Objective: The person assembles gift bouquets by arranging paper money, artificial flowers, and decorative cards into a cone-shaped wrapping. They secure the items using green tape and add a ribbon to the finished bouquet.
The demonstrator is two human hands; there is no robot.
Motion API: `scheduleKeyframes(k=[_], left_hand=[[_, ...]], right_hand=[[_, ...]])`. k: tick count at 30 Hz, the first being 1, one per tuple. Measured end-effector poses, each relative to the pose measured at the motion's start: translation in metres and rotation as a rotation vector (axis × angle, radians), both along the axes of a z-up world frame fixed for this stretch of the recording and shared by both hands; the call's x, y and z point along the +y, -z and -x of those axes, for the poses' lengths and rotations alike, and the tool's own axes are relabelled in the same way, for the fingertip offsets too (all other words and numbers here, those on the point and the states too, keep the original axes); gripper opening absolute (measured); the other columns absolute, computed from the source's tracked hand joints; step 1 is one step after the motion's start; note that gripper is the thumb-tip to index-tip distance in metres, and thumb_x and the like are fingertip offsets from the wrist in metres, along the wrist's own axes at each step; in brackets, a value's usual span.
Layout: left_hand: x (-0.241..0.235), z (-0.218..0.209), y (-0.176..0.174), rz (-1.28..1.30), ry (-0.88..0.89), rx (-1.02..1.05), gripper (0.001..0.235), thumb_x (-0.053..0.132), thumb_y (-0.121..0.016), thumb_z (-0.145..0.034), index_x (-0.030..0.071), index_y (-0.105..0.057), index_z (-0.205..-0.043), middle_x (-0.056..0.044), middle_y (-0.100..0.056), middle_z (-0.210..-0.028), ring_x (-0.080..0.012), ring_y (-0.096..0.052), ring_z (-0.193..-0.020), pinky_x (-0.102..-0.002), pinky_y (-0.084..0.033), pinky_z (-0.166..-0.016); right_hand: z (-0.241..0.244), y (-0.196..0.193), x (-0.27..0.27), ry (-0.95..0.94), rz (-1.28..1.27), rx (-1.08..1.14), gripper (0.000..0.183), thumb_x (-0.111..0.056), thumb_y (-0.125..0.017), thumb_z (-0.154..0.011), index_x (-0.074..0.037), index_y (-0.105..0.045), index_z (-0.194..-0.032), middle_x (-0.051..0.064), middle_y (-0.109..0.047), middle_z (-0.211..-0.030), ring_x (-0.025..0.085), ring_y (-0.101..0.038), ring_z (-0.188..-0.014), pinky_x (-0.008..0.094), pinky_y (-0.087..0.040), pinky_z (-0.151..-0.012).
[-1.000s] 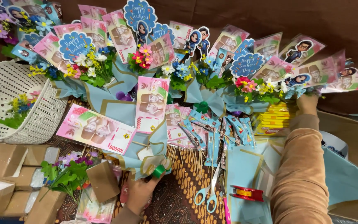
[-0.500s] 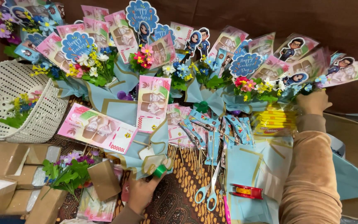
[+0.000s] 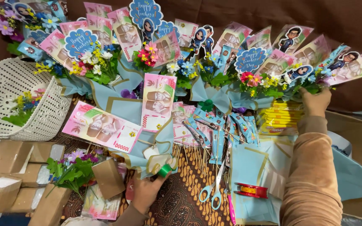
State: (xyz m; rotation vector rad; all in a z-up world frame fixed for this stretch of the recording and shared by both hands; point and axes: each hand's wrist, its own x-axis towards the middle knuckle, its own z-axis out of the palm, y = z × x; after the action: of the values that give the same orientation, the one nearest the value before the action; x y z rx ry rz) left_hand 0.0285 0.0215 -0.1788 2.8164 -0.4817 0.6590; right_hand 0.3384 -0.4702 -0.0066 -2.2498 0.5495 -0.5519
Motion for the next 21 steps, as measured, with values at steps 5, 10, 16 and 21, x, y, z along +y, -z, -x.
scheduleKeyframes(k=[5, 10, 16, 21], left_hand=[[0.000, 0.002, 0.002, 0.011, 0.020, 0.040, 0.061, 0.002, -0.058, -0.074, 0.032, -0.050, -0.126, -0.008, -0.067, -0.084, -0.0149, -0.053, -0.039, -0.034, -0.052, -0.059], [-0.004, 0.000, -0.018, -0.023, -0.009, -0.031, 0.062, 0.003, -0.062, -0.074, 0.034, -0.049, -0.127, -0.009, -0.067, -0.087, -0.0165, -0.058, -0.048, -0.034, -0.051, -0.072], [-0.005, 0.001, -0.012, 0.034, 0.032, -0.043, 0.055, 0.003, -0.063, -0.075, 0.031, -0.054, -0.122, 0.001, -0.061, -0.057, -0.0098, -0.041, -0.032, -0.029, -0.049, -0.040], [-0.005, 0.001, -0.009, 0.036, 0.022, 0.012, 0.058, 0.007, -0.063, -0.076, 0.032, -0.049, -0.126, -0.002, -0.061, -0.057, -0.0110, -0.047, -0.032, -0.031, -0.054, -0.048]], right_hand=[[0.008, 0.012, -0.021, -0.056, -0.249, -0.076, 0.051, -0.016, -0.070, -0.080, -0.001, -0.036, -0.116, 0.013, -0.037, -0.115, 0.022, -0.038, -0.104, 0.031, -0.037, -0.084], [0.061, -0.053, 0.026, 0.029, 0.179, 0.510, 0.095, -0.055, -0.064, -0.073, 0.004, -0.027, -0.137, 0.030, -0.023, -0.135, 0.047, -0.034, -0.121, 0.052, -0.030, -0.099], [0.084, -0.079, 0.046, -0.157, 0.197, 0.945, 0.092, -0.033, -0.078, -0.059, -0.015, -0.037, -0.139, 0.015, -0.056, -0.122, 0.032, -0.057, -0.105, 0.040, -0.043, -0.085], [0.082, -0.063, 0.026, -0.237, 0.036, 0.875, 0.061, -0.005, -0.083, -0.060, 0.004, -0.056, -0.114, 0.021, -0.065, -0.103, 0.031, -0.062, -0.085, 0.039, -0.051, -0.072]])
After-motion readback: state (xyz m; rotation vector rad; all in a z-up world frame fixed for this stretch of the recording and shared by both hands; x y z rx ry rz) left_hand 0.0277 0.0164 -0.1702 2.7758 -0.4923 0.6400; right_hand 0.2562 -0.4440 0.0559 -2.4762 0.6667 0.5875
